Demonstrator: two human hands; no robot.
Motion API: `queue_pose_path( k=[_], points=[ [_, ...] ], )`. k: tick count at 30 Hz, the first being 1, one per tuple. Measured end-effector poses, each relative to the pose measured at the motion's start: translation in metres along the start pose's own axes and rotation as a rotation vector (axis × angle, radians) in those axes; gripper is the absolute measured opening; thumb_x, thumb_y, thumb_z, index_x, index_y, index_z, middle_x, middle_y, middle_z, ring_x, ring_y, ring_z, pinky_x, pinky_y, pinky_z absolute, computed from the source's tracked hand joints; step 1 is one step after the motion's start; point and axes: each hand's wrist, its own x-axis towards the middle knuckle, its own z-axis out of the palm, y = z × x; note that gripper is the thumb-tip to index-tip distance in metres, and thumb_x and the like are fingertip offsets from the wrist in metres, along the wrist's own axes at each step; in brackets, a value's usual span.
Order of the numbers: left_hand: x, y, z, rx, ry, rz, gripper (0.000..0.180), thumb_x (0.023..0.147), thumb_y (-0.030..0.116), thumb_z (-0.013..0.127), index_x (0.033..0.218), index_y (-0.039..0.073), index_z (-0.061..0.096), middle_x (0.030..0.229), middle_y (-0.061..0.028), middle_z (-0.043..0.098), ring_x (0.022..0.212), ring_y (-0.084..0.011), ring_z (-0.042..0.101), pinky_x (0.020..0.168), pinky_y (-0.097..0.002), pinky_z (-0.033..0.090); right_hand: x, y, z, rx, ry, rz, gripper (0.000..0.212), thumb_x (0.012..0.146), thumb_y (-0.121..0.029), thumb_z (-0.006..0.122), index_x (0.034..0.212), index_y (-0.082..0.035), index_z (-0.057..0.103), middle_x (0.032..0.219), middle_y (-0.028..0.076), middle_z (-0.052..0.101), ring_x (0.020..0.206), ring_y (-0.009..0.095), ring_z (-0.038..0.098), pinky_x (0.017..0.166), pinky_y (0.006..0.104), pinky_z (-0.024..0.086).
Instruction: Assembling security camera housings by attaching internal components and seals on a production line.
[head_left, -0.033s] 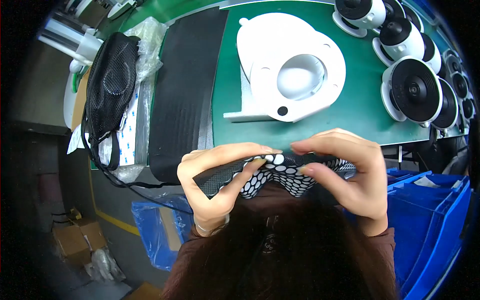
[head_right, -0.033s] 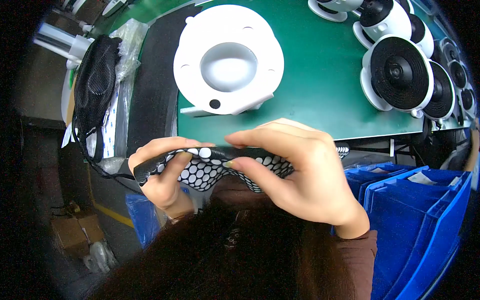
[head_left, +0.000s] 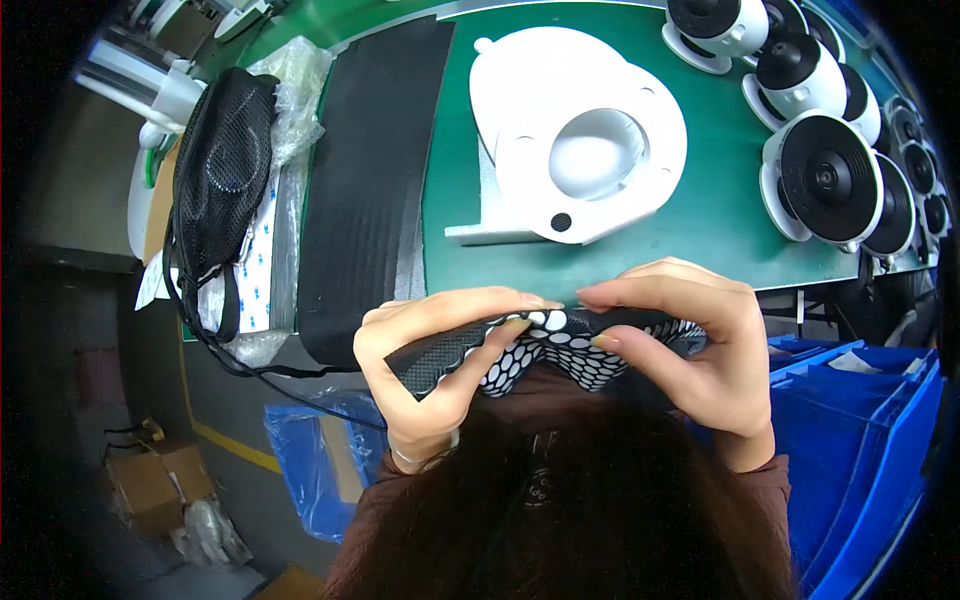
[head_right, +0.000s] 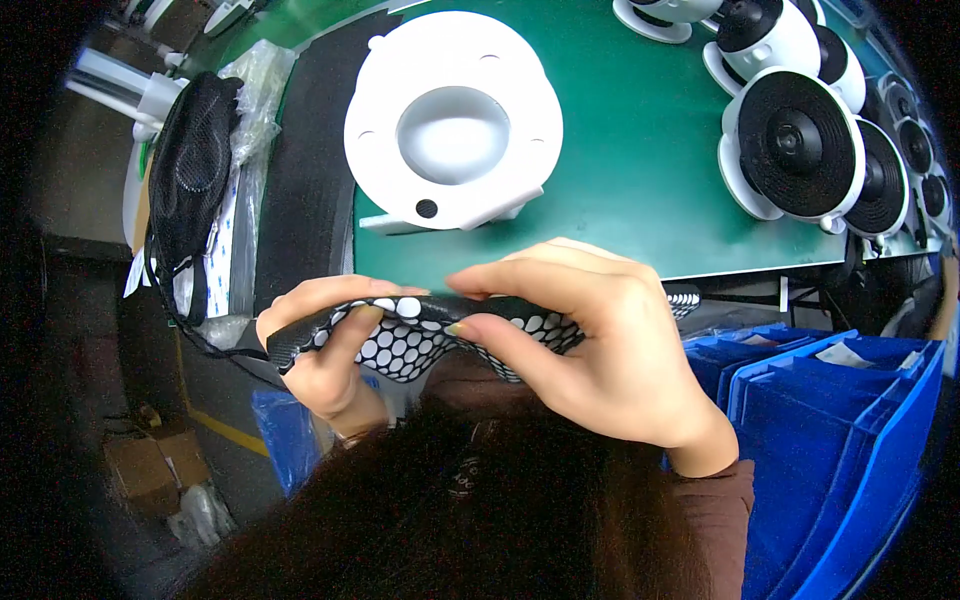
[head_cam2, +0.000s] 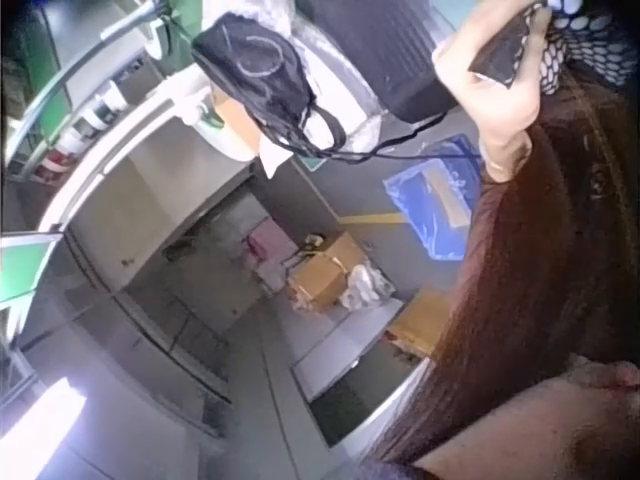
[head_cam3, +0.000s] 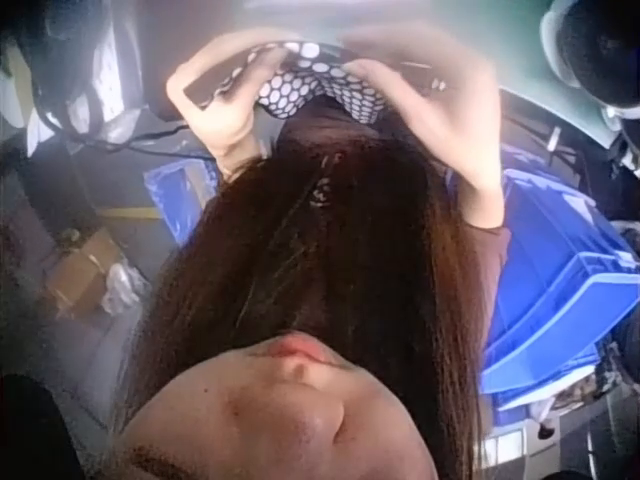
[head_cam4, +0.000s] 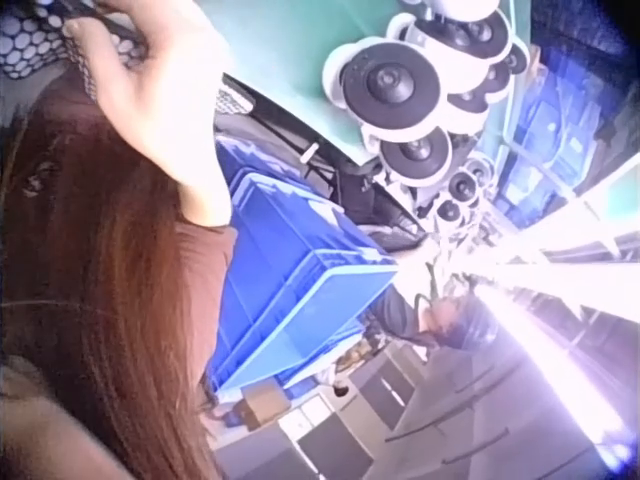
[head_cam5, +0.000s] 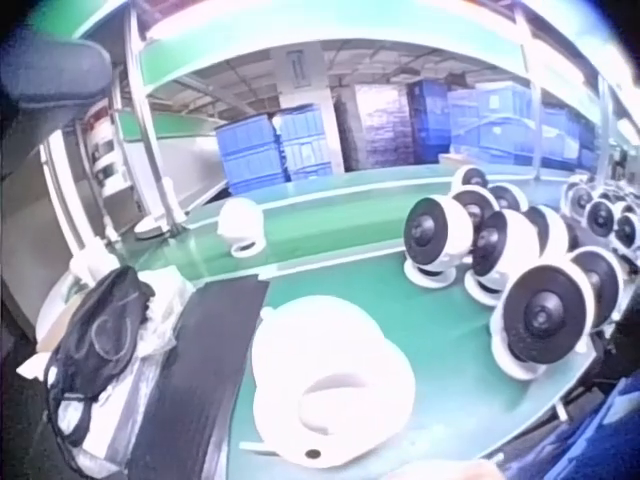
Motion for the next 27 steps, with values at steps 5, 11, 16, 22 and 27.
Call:
queue_pose_path(
  k=[5, 11, 16, 22, 27],
  points=[
    [0.001, 0.004, 0.005, -0.021, 0.018, 0.013, 0.017, 0.062, -0.010, 0.064, 0.078, -0.004, 0.065, 0.077, -0.0128, 0.066, 0.070, -0.0164, 0.064, 0.065, -0.0226, 0.048, 0.000, 0.000, -0.001, 0.067, -0.008, 0.046, 0.017, 0.065, 0.002, 0.066, 0.081, 0.001, 0.064, 0.075, 0.010, 0.063, 0.069, 0.017, 0.061, 0.064, 0.0249, 0.046],
    [-0.001, 0.014, 0.010, -0.048, 0.003, -0.172, 0.017, 0.060, -0.011, 0.064, 0.076, -0.004, 0.065, 0.075, -0.0118, 0.065, 0.068, -0.0157, 0.063, 0.064, -0.0227, 0.048, -0.003, 0.004, 0.001, 0.065, 0.016, 0.068, 0.013, 0.066, -0.001, 0.067, 0.079, -0.001, 0.063, 0.071, 0.009, 0.062, 0.066, 0.016, 0.061, 0.060, 0.0244, 0.047],
    [0.003, 0.013, 0.008, 0.034, -0.028, -0.104, 0.020, 0.060, -0.012, 0.063, 0.077, -0.003, 0.066, 0.076, -0.0117, 0.066, 0.070, -0.0162, 0.064, 0.067, -0.0234, 0.048, 0.001, 0.005, 0.001, 0.112, 0.037, 0.004, 0.012, 0.066, -0.001, 0.068, 0.076, -0.001, 0.063, 0.071, 0.008, 0.062, 0.066, 0.016, 0.061, 0.060, 0.0243, 0.047],
    [0.003, 0.012, 0.010, 0.051, -0.030, -0.031, 0.023, 0.060, -0.013, 0.061, 0.080, -0.003, 0.066, 0.079, -0.0122, 0.066, 0.073, -0.0180, 0.065, 0.069, -0.0248, 0.049, 0.002, 0.000, 0.001, 0.067, 0.061, 0.005, 0.013, 0.062, 0.005, 0.069, 0.073, 0.001, 0.064, 0.073, 0.009, 0.063, 0.068, 0.014, 0.059, 0.063, 0.0230, 0.045],
    [0.004, 0.010, 0.011, 0.056, -0.035, 0.009, 0.025, 0.059, -0.013, 0.060, 0.081, -0.003, 0.066, 0.079, -0.0121, 0.066, 0.074, -0.0180, 0.065, 0.070, -0.0248, 0.049, 0.001, 0.000, 0.000, -0.010, 0.099, -0.021, 0.013, 0.062, 0.005, 0.070, 0.073, 0.000, 0.064, 0.072, 0.008, 0.063, 0.066, 0.014, 0.059, 0.062, 0.0222, 0.045]
  ],
)
